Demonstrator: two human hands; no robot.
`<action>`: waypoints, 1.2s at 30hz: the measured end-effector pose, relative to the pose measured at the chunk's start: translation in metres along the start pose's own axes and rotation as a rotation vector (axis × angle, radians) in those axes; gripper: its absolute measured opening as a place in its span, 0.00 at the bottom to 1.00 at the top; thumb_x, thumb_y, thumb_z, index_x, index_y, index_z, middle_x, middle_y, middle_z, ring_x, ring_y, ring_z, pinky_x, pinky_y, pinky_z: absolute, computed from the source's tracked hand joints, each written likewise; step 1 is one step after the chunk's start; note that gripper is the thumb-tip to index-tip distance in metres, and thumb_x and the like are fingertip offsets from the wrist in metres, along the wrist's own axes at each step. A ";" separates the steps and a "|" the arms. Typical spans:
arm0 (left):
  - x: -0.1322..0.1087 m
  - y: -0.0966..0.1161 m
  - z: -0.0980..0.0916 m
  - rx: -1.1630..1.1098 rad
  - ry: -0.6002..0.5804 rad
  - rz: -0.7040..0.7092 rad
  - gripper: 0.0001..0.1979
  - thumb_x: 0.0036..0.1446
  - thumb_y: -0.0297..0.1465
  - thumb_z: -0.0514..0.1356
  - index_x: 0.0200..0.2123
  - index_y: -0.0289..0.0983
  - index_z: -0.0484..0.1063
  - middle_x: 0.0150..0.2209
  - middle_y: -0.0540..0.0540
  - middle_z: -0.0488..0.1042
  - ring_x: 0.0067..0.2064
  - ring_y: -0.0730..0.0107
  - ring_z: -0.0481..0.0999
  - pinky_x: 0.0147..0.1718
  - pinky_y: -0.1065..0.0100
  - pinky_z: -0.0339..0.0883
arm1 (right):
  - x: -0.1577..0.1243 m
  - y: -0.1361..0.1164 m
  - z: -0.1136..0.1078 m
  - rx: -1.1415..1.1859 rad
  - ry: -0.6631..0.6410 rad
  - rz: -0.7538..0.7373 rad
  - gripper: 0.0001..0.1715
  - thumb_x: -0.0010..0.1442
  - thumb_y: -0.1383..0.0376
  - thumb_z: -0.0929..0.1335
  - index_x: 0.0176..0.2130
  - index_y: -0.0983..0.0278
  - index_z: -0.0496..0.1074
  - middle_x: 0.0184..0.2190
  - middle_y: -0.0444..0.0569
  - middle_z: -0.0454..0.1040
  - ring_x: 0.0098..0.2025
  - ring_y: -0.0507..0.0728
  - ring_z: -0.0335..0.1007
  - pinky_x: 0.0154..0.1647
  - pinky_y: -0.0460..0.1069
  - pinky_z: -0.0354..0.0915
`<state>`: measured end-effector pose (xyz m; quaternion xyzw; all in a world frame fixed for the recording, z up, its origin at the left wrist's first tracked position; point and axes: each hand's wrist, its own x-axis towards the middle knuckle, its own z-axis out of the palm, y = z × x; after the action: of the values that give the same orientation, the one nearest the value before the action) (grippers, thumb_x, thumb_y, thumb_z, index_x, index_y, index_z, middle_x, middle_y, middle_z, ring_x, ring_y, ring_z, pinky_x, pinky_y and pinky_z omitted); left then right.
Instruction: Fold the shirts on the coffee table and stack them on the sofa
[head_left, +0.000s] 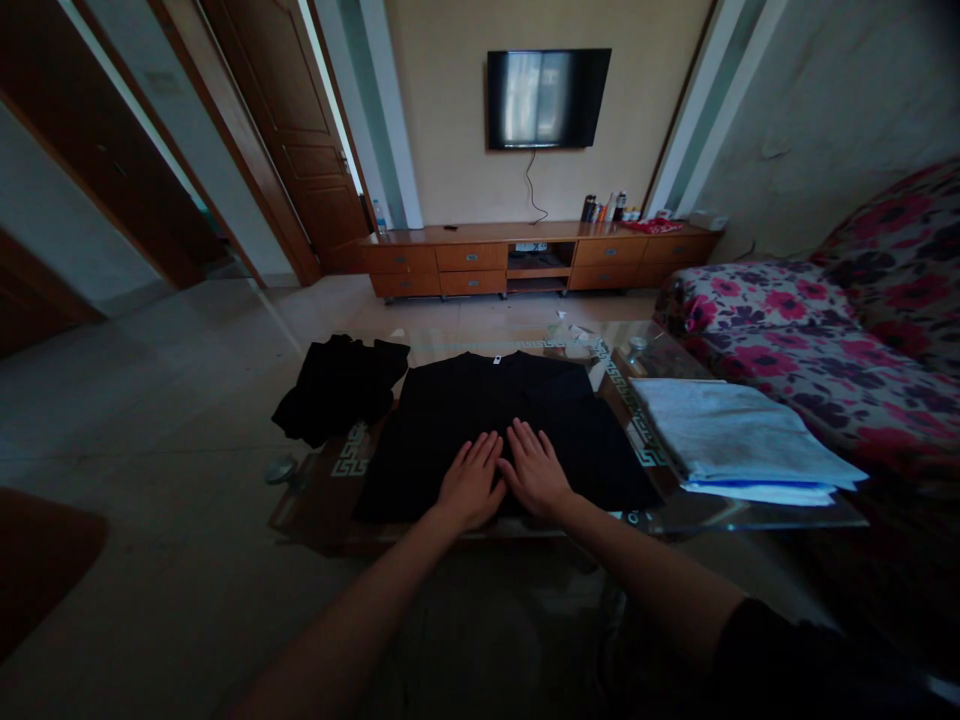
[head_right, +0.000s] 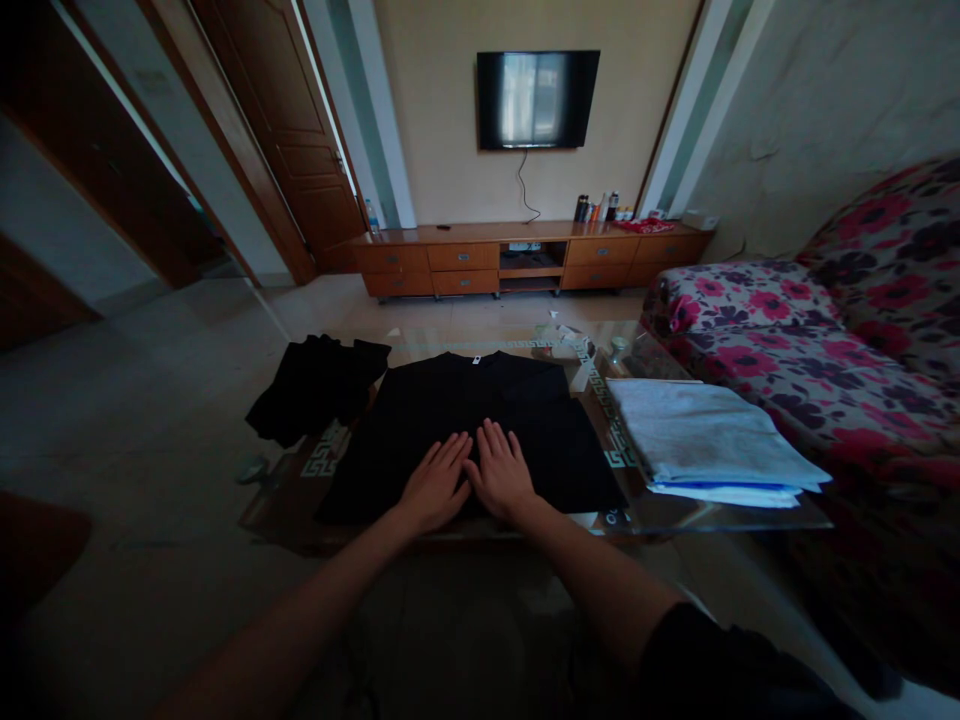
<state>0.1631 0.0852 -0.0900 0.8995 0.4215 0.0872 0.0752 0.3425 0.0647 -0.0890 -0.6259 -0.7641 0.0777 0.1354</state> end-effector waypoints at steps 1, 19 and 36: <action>0.002 0.006 0.003 -0.007 -0.026 -0.001 0.35 0.69 0.41 0.47 0.74 0.31 0.49 0.74 0.38 0.49 0.75 0.57 0.45 0.72 0.53 0.39 | 0.001 -0.008 0.004 0.012 -0.022 -0.016 0.41 0.73 0.48 0.51 0.73 0.68 0.52 0.75 0.56 0.42 0.76 0.64 0.38 0.75 0.62 0.37; -0.058 -0.063 -0.001 0.130 0.075 -0.138 0.40 0.68 0.52 0.46 0.74 0.35 0.46 0.75 0.40 0.46 0.75 0.57 0.46 0.71 0.52 0.43 | -0.045 0.063 0.005 -0.179 -0.003 0.062 0.45 0.72 0.45 0.50 0.74 0.70 0.47 0.76 0.54 0.40 0.77 0.61 0.35 0.75 0.60 0.38; -0.118 -0.100 -0.020 0.235 0.024 -0.488 0.45 0.66 0.54 0.44 0.71 0.22 0.52 0.74 0.31 0.45 0.75 0.48 0.45 0.70 0.50 0.46 | -0.102 0.153 -0.005 -0.260 0.051 0.264 0.47 0.70 0.46 0.53 0.72 0.77 0.51 0.75 0.60 0.42 0.77 0.64 0.30 0.74 0.60 0.44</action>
<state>0.0094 0.0587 -0.1023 0.7726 0.6341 0.0274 -0.0161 0.5055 -0.0044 -0.1400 -0.7347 -0.6753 -0.0205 0.0610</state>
